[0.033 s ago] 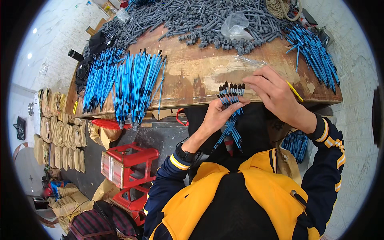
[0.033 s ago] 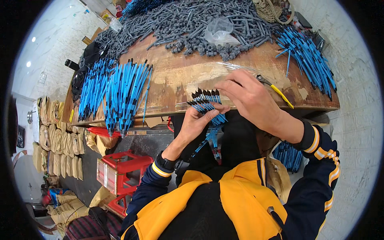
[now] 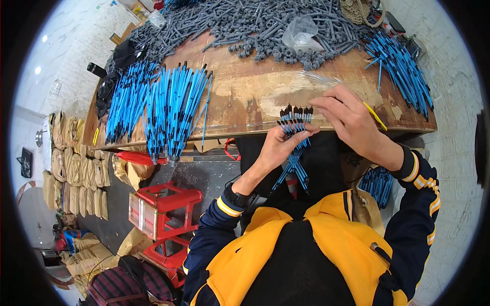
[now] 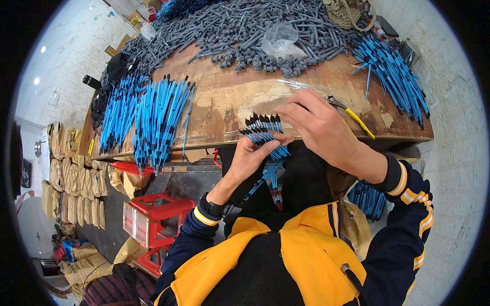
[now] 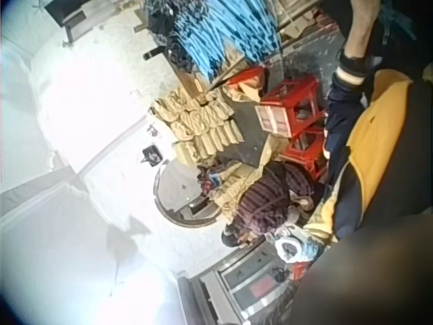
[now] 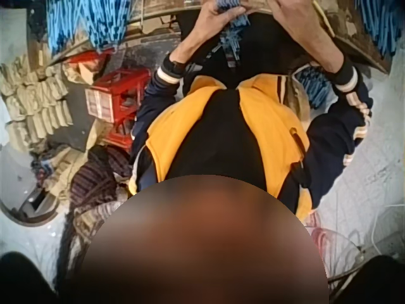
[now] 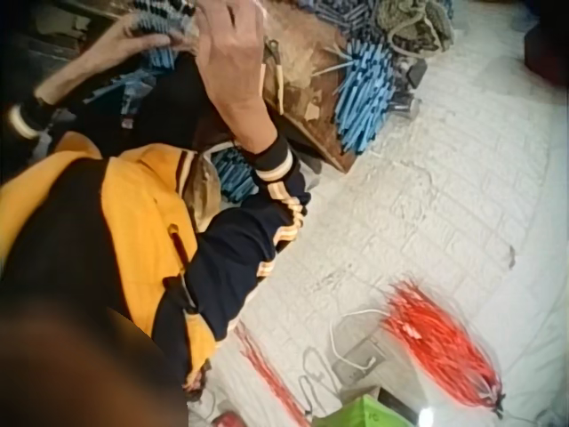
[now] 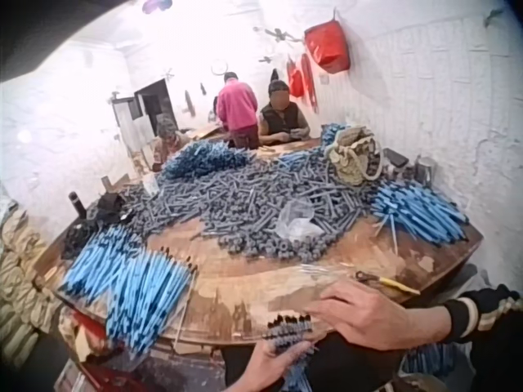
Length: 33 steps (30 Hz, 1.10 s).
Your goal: Assembling small blue electronic components with wires and using pliers to secure or adjust them on a production workbench.
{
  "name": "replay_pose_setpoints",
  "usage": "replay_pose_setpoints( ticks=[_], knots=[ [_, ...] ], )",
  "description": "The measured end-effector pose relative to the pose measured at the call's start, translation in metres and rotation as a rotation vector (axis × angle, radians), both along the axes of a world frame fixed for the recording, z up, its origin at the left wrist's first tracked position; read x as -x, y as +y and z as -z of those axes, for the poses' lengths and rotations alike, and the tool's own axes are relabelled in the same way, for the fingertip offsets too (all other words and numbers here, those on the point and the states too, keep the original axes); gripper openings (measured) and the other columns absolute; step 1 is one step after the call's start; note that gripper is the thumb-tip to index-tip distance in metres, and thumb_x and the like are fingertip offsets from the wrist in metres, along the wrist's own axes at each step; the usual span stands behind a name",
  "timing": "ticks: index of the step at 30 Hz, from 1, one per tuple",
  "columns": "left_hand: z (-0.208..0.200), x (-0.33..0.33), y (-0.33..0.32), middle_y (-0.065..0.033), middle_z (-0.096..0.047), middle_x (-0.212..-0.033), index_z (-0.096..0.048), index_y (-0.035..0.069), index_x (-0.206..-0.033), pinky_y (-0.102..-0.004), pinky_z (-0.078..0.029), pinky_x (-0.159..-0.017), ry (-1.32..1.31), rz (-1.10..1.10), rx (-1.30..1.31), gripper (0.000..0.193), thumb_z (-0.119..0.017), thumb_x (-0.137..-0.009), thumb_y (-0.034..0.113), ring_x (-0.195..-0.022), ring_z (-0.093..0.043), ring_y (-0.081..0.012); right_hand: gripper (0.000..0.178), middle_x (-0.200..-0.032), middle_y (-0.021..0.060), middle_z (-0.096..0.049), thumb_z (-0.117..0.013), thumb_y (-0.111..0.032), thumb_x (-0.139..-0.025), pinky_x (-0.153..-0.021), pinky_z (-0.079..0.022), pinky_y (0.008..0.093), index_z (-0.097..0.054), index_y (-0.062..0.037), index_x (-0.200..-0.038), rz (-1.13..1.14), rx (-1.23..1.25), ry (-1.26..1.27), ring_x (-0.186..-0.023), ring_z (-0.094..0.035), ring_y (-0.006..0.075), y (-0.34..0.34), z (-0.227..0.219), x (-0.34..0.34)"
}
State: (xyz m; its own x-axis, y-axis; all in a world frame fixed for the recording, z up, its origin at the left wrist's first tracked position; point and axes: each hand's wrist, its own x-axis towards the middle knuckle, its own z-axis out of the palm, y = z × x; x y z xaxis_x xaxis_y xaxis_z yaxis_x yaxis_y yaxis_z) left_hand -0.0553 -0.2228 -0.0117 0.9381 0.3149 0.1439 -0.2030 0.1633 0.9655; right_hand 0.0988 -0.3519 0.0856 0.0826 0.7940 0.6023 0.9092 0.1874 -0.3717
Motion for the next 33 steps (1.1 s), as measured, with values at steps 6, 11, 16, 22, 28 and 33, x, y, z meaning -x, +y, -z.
replay_pose_setpoints(
  ticks=[6, 11, 16, 22, 28, 33],
  knots=[
    [0.005, -0.002, 0.0, -0.014, -0.07, -0.112, -0.063, -0.005, -0.114, -0.0306, -0.052, -0.093, -0.049, 0.01, 0.098, 0.02, -0.057, -0.098, 0.004, -0.11, -0.065, -0.0207, 0.025, -0.095, 0.0128, -0.057, -0.062, 0.005, -0.086, -0.073, -0.049, 0.0349, -0.066, -0.0013, -0.11, -0.012, 0.038, 0.051, -0.084, -0.059, 0.0285, 0.0, -0.001, 0.001],
    [0.003, -0.003, -0.004, -0.0125, -0.07, -0.11, -0.063, -0.004, -0.114, -0.0301, -0.052, -0.092, -0.046, -0.021, 0.069, 0.019, -0.058, -0.097, 0.004, -0.107, -0.065, -0.0189, 0.03, -0.099, 0.0142, -0.056, -0.06, 0.007, -0.085, -0.074, -0.049, 0.0352, -0.064, -0.0011, -0.114, -0.008, 0.04, 0.024, -0.086, -0.059, 0.029, -0.001, -0.001, 0.006],
    [0.002, -0.004, -0.008, -0.0099, -0.07, -0.108, -0.064, -0.004, -0.113, -0.0293, -0.052, -0.09, -0.056, -0.037, 0.05, 0.019, -0.059, -0.097, 0.004, -0.103, -0.066, -0.0166, 0.038, -0.103, 0.0161, -0.055, -0.058, 0.01, -0.084, -0.076, -0.049, 0.036, -0.062, -0.0004, -0.12, -0.023, 0.07, 0.057, -0.089, -0.059, 0.03, -0.002, 0.001, 0.007],
    [0.004, -0.004, -0.01, -0.0078, -0.071, -0.107, -0.065, -0.003, -0.113, -0.028, -0.051, -0.09, -0.037, -0.079, 0.002, 0.019, -0.06, -0.096, 0.004, -0.102, -0.065, -0.0144, 0.044, -0.106, 0.0165, -0.053, -0.058, 0.011, -0.081, -0.079, -0.049, 0.0365, -0.059, 0.0002, -0.124, 0.005, 0.058, 0.003, -0.092, -0.059, 0.0308, -0.002, 0.002, 0.012],
    [0.007, -0.007, -0.011, -0.0019, -0.072, -0.103, -0.068, 0.001, -0.116, -0.0247, -0.05, -0.084, -0.02, -0.139, -0.062, 0.023, -0.063, -0.095, 0.007, -0.095, -0.063, -0.0082, 0.049, -0.106, 0.0167, -0.052, -0.058, 0.012, -0.078, -0.08, -0.049, 0.038, -0.057, 0.0002, -0.126, 0.075, 0.129, -0.045, -0.092, -0.058, 0.0323, -0.005, -0.002, 0.018],
    [0.012, -0.004, -0.021, 0.0002, -0.072, -0.1, -0.069, 0.004, -0.117, -0.0233, -0.05, -0.08, 0.008, -0.206, -0.058, 0.024, -0.065, -0.094, 0.008, -0.09, -0.062, -0.0062, 0.051, -0.107, 0.0171, -0.052, -0.059, 0.011, -0.076, -0.08, -0.049, 0.0383, -0.057, -0.0003, -0.126, 0.082, 0.099, -0.093, -0.093, -0.058, 0.033, -0.003, 0.002, 0.024]
  ],
)
